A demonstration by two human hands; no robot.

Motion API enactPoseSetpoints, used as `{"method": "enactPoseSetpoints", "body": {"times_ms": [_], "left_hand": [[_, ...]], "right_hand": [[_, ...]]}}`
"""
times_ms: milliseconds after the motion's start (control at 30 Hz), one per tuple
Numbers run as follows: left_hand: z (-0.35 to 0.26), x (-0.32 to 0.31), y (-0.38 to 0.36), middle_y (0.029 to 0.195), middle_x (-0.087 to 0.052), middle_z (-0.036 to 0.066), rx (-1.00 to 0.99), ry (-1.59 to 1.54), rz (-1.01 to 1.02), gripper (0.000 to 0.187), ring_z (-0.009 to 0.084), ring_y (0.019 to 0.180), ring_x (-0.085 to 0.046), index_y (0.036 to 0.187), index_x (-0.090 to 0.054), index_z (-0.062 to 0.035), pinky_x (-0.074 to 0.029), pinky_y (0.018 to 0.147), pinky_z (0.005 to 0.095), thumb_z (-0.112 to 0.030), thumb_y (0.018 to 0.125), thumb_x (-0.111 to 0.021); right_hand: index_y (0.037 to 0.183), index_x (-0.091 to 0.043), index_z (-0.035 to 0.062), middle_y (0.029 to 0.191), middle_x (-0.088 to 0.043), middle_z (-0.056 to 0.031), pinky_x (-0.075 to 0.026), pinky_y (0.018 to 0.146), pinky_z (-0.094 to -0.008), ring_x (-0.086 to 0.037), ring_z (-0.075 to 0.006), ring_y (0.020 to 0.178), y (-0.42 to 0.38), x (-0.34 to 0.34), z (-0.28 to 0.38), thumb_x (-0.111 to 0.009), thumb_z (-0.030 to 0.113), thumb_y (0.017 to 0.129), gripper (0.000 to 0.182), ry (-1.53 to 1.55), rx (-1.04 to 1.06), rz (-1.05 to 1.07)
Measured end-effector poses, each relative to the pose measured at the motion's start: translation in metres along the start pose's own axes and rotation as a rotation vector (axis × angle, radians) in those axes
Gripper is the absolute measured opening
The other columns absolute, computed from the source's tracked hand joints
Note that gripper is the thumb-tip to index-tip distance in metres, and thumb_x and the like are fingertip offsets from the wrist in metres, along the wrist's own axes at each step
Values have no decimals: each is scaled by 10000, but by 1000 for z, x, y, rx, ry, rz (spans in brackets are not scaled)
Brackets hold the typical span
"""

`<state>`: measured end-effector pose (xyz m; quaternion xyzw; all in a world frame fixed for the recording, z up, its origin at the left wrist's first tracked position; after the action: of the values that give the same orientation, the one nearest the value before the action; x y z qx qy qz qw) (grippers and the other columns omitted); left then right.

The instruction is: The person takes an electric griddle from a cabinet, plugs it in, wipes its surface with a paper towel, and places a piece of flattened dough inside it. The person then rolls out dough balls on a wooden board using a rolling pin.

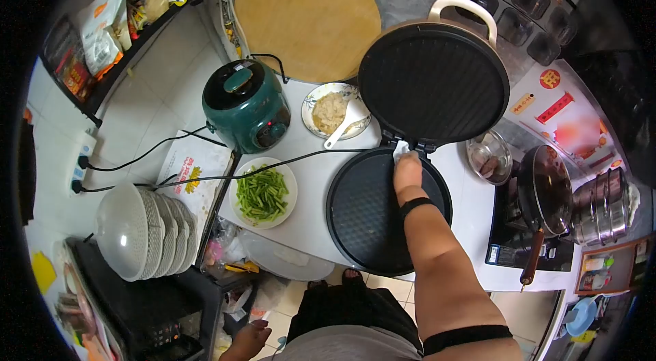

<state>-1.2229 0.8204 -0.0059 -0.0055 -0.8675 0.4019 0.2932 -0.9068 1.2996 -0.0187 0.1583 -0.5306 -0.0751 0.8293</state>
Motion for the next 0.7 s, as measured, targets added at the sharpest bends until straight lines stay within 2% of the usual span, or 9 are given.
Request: {"method": "enactPoseSetpoints", "body": {"times_ms": [67,133,167,267,300,367,467,567,700], "left_hand": [[7,-4,0,976,-621,191,-200,12,-127,322,315,923,-592,1019,-585,23,-474,767,369,-250,849,-585],[5,-5,0,979,-620,190,-234,29,-110,323,317,923,-591,1022,-587,16,-473,770,376,-256,849,-585],[2,-6,-1,982,-618,189,-270,43,-98,324,320,923,-589,1026,-589,9,-472,773,384,-262,848,-585],[-6,-7,-1,960,-619,189,-288,-2,-104,309,319,894,-593,1015,-592,-6,-473,760,392,-255,833,-599],[-11,-4,1,960,-619,189,-293,-2,-102,309,319,894,-593,1015,-592,-6,-473,760,392,-255,833,-599],[-8,-10,8,1083,-592,180,-87,15,48,384,304,991,-579,1099,-560,3,-462,837,360,-281,841,-565],[-4,-13,15,1085,-592,179,-116,70,66,394,305,988,-580,1106,-556,3,-463,834,361,-289,842,-561],[-8,-9,13,1087,-592,175,-84,71,79,396,305,989,-580,1105,-557,-1,-463,833,362,-298,843,-557],[-1,-10,11,1085,-592,178,-67,85,58,401,308,987,-579,1105,-555,2,-463,833,363,-302,844,-556]], "right_hand": [[787,-621,-1,839,-572,-173,-472,702,-396,-572,-321,775,1,-31,10,-501,60,756,138,-125,154,-2],[789,-634,25,824,-595,-161,-470,727,-372,-565,-310,806,-5,-39,52,-542,50,699,132,-180,411,75],[767,-623,16,805,-580,-166,-461,724,-386,-556,-323,795,-10,-45,64,-537,52,705,112,-65,401,87],[777,-586,-8,807,-566,-183,-460,703,-375,-549,-315,765,-36,-26,112,-505,41,730,106,100,476,208],[805,-565,-1,825,-556,-191,-458,699,-386,-541,-334,767,-48,-33,117,-501,38,722,112,174,436,368],[828,-559,28,856,-520,-192,-450,714,-425,-539,-367,829,-84,-13,140,-552,-1,690,140,308,666,492],[814,-571,53,859,-523,-171,-455,731,-408,-542,-357,834,-129,-8,141,-612,6,642,183,436,711,720],[791,-584,62,859,-540,-156,-460,751,-395,-548,-342,833,-105,23,130,-631,10,621,183,523,629,656],[748,-593,55,843,-559,-170,-464,747,-401,-553,-342,807,-18,50,33,-607,4,635,124,169,254,73]]}}
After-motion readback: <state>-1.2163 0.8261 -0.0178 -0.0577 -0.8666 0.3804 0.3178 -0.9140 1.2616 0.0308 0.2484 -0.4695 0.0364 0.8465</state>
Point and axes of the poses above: each hand's wrist, its own y-axis towards the middle knuckle, its own x-axis out of the back of the hand, z = x × y, the point moved 7 cm from there along y, towards the middle knuckle
